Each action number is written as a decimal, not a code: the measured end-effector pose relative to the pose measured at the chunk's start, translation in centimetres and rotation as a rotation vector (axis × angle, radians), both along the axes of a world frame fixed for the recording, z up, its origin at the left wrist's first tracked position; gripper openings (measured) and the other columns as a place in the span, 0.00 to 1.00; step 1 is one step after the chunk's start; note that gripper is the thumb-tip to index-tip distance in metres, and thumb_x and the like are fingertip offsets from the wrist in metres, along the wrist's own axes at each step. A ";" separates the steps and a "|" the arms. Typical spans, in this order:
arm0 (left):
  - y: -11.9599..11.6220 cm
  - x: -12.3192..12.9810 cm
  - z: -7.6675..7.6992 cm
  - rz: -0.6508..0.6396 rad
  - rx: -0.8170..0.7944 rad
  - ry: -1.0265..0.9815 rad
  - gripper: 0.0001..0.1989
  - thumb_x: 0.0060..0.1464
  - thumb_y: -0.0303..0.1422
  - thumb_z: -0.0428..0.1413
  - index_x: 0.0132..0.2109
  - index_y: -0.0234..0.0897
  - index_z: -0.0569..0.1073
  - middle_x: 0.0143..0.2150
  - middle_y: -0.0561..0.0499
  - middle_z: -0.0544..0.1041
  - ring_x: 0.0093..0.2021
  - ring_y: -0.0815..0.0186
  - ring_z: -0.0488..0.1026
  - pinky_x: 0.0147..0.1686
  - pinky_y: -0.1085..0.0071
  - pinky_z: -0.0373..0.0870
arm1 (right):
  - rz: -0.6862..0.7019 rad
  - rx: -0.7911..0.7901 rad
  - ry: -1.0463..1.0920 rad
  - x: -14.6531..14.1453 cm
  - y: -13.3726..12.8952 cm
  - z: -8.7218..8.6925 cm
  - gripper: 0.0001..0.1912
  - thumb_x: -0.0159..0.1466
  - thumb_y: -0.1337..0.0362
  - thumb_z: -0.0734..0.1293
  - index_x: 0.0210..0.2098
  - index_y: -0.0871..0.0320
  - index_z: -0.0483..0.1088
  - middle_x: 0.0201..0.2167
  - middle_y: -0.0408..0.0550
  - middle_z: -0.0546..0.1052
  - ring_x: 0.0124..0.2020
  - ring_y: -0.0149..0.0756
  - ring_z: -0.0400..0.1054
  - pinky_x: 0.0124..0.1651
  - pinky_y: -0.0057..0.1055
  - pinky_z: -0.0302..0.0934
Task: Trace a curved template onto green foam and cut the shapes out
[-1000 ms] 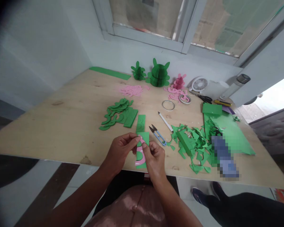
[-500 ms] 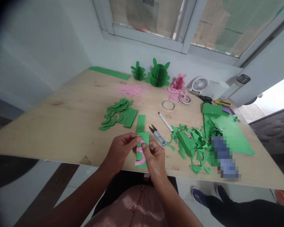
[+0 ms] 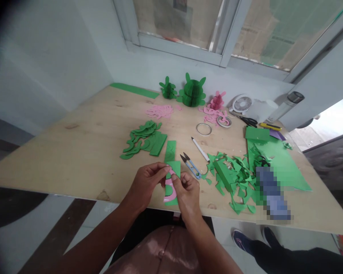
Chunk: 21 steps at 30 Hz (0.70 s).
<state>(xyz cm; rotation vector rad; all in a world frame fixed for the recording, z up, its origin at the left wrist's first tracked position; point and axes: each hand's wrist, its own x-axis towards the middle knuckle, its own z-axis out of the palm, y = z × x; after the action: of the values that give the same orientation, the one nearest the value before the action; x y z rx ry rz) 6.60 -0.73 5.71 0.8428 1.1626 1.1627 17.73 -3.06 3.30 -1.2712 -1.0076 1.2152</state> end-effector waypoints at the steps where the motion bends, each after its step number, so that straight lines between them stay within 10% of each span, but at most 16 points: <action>1: 0.0 0.0 0.0 0.003 -0.005 -0.007 0.11 0.43 0.37 0.59 0.22 0.33 0.73 0.16 0.57 0.67 0.18 0.74 0.60 0.20 0.76 0.58 | 0.002 0.006 -0.005 0.0 0.0 0.0 0.18 0.56 0.53 0.69 0.20 0.58 0.65 0.15 0.37 0.62 0.18 0.27 0.51 0.22 0.25 0.49; 21: 0.0 0.1 -0.2 0.022 -0.003 -0.001 0.12 0.42 0.38 0.60 0.24 0.32 0.75 0.16 0.56 0.67 0.18 0.73 0.61 0.20 0.75 0.59 | 0.030 0.028 -0.016 0.5 0.0 -0.1 0.17 0.57 0.53 0.69 0.21 0.59 0.65 0.16 0.38 0.62 0.19 0.27 0.52 0.23 0.26 0.48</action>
<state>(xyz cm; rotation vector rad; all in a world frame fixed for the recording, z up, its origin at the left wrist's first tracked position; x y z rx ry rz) 6.68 -0.77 5.54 0.8285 1.1750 1.1787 18.21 -3.05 3.17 -1.2491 -1.0551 1.2115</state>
